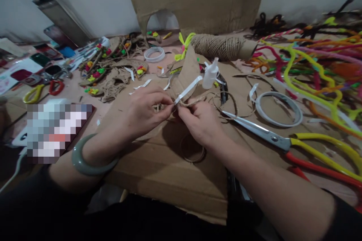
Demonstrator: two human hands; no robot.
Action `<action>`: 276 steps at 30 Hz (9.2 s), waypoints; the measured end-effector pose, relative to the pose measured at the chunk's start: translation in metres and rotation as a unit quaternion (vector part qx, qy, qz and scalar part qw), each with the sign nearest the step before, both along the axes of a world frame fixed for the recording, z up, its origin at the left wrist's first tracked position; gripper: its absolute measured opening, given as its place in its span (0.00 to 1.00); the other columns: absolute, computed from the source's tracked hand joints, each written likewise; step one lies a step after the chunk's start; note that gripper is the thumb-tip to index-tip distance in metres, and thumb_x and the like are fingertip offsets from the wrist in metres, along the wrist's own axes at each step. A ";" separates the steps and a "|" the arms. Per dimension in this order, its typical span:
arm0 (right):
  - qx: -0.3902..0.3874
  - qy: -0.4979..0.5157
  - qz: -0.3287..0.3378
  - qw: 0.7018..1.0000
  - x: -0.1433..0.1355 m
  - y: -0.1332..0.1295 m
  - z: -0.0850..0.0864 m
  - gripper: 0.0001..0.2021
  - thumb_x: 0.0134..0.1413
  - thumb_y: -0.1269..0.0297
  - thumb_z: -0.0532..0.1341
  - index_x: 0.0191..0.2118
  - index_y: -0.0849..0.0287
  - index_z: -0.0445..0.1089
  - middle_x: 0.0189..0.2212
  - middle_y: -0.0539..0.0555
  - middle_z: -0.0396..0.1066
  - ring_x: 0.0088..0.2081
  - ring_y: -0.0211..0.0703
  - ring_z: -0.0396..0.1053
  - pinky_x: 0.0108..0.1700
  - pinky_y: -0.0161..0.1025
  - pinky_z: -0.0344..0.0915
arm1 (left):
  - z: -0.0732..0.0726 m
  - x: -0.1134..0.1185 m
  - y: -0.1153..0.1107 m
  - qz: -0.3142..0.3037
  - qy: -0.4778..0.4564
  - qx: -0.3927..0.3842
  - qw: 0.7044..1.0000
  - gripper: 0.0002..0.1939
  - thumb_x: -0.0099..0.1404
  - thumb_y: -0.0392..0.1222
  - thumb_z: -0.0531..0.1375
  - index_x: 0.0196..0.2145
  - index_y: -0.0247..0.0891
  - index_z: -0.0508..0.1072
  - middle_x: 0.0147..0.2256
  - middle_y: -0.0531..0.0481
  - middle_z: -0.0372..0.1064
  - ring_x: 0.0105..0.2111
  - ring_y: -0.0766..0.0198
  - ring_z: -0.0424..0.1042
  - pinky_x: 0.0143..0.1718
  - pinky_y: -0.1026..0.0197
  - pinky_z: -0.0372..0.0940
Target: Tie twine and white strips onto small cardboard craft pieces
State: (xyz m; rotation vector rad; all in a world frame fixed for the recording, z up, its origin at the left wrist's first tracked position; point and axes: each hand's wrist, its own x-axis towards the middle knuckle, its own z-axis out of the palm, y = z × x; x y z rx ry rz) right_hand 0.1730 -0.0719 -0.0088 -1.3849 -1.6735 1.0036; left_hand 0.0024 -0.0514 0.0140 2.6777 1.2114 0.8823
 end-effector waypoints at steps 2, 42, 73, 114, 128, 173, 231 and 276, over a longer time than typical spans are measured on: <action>0.013 -0.004 0.002 1.000 0.000 0.000 0.001 0.17 0.54 0.65 0.56 0.16 0.57 0.63 0.17 0.49 0.62 0.22 0.36 0.61 0.27 0.36 0.56 | -0.001 0.001 0.001 0.002 -0.012 -0.010 1.000 0.06 0.60 0.34 0.62 0.26 0.37 0.76 0.27 0.50 0.75 0.28 0.64 0.71 0.33 0.61 0.61; 0.013 -0.016 -0.003 1.000 0.000 0.000 -0.002 0.15 0.53 0.64 0.57 0.17 0.58 0.66 0.18 0.50 0.64 0.23 0.37 0.61 0.27 0.37 0.56 | 0.010 0.007 0.005 0.093 -0.170 -0.369 0.909 0.05 0.50 0.34 0.58 0.21 0.36 0.74 0.17 0.55 0.67 0.18 0.69 0.62 0.18 0.67 0.54; -0.078 0.265 -0.022 0.961 -0.002 0.002 -0.007 0.15 0.48 0.52 0.67 0.23 0.57 0.70 0.22 0.51 0.74 0.24 0.39 0.71 0.27 0.36 0.68 | 0.017 0.005 -0.016 0.014 -0.261 -0.143 0.955 0.16 0.61 0.44 0.61 0.18 0.37 0.68 0.20 0.53 0.64 0.23 0.68 0.62 0.28 0.64 0.58; 0.371 -0.206 0.030 0.905 0.011 -0.007 -0.007 0.25 0.56 0.51 0.61 0.57 0.54 0.63 0.54 0.61 0.72 0.56 0.60 0.69 0.64 0.66 0.49 | 0.027 -0.018 0.000 0.034 -0.267 -0.425 0.864 0.08 0.52 0.39 0.60 0.18 0.36 0.73 0.20 0.51 0.66 0.23 0.65 0.64 0.25 0.62 0.57; 0.334 -0.133 0.027 0.933 0.010 -0.004 -0.006 0.18 0.56 0.59 0.60 0.52 0.55 0.65 0.47 0.60 0.75 0.49 0.54 0.72 0.53 0.54 0.67 | 0.001 -0.012 0.006 -0.052 -0.419 -0.512 0.748 0.16 0.48 0.45 0.72 0.34 0.36 0.77 0.33 0.50 0.76 0.34 0.63 0.73 0.40 0.61 0.66; 0.331 -0.077 0.024 0.940 0.006 -0.009 0.006 0.05 0.57 0.68 0.59 0.30 0.57 0.68 0.27 0.51 0.72 0.31 0.40 0.68 0.34 0.39 0.63 | 0.005 0.005 -0.013 0.001 -0.369 -0.485 0.793 0.09 0.51 0.41 0.64 0.24 0.35 0.68 0.20 0.54 0.67 0.21 0.70 0.66 0.25 0.65 0.61; 0.054 0.091 0.007 0.994 0.005 0.005 -0.009 0.13 0.56 0.61 0.59 0.47 0.58 0.71 0.30 0.51 0.73 0.31 0.39 0.69 0.34 0.39 0.66 | 0.025 0.005 -0.019 0.075 -0.217 -0.381 0.896 0.11 0.59 0.39 0.56 0.19 0.37 0.66 0.20 0.53 0.61 0.23 0.67 0.59 0.24 0.65 0.56; 0.064 0.113 0.009 0.991 0.005 0.004 -0.010 0.12 0.56 0.62 0.60 0.45 0.59 0.71 0.33 0.51 0.77 0.33 0.39 0.72 0.36 0.38 0.67 | 0.028 0.001 -0.015 0.058 -0.217 -0.380 0.897 0.14 0.60 0.42 0.57 0.18 0.38 0.65 0.19 0.53 0.58 0.22 0.67 0.56 0.22 0.65 0.53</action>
